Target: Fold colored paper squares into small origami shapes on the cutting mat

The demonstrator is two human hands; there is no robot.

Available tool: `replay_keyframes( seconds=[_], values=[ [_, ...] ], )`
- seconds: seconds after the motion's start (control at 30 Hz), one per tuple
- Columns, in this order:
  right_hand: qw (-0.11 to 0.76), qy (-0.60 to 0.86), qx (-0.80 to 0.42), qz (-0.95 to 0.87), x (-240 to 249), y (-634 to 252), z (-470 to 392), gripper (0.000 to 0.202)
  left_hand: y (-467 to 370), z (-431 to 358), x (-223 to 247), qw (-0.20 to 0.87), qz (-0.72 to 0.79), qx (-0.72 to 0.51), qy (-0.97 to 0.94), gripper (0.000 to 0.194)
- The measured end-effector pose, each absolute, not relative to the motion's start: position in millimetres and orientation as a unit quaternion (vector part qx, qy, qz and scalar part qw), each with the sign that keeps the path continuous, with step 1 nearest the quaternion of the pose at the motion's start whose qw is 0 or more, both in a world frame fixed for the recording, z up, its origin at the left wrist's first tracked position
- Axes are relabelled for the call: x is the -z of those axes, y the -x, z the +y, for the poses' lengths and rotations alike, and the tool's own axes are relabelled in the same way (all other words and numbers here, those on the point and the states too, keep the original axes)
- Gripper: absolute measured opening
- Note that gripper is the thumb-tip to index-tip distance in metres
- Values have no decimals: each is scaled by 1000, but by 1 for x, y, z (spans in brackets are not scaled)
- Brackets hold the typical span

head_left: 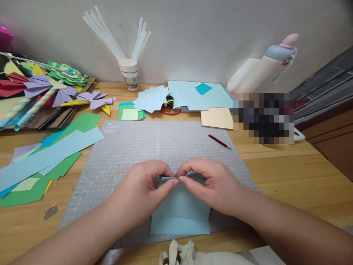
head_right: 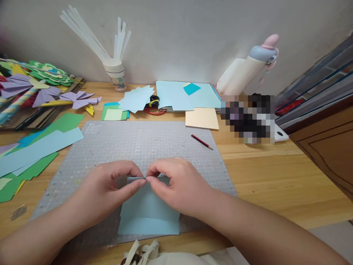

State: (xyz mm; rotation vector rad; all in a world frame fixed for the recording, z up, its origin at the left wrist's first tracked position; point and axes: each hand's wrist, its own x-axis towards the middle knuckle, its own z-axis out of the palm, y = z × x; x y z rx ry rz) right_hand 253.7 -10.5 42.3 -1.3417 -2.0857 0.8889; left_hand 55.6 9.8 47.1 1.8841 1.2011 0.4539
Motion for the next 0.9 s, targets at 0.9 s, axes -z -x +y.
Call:
replay_keyframes(
  seconds=[0.9],
  values=[
    [285,445,-687,-499,-22,-270,17,24,-31,46,-36,514,584,-397,-488,27]
  ],
)
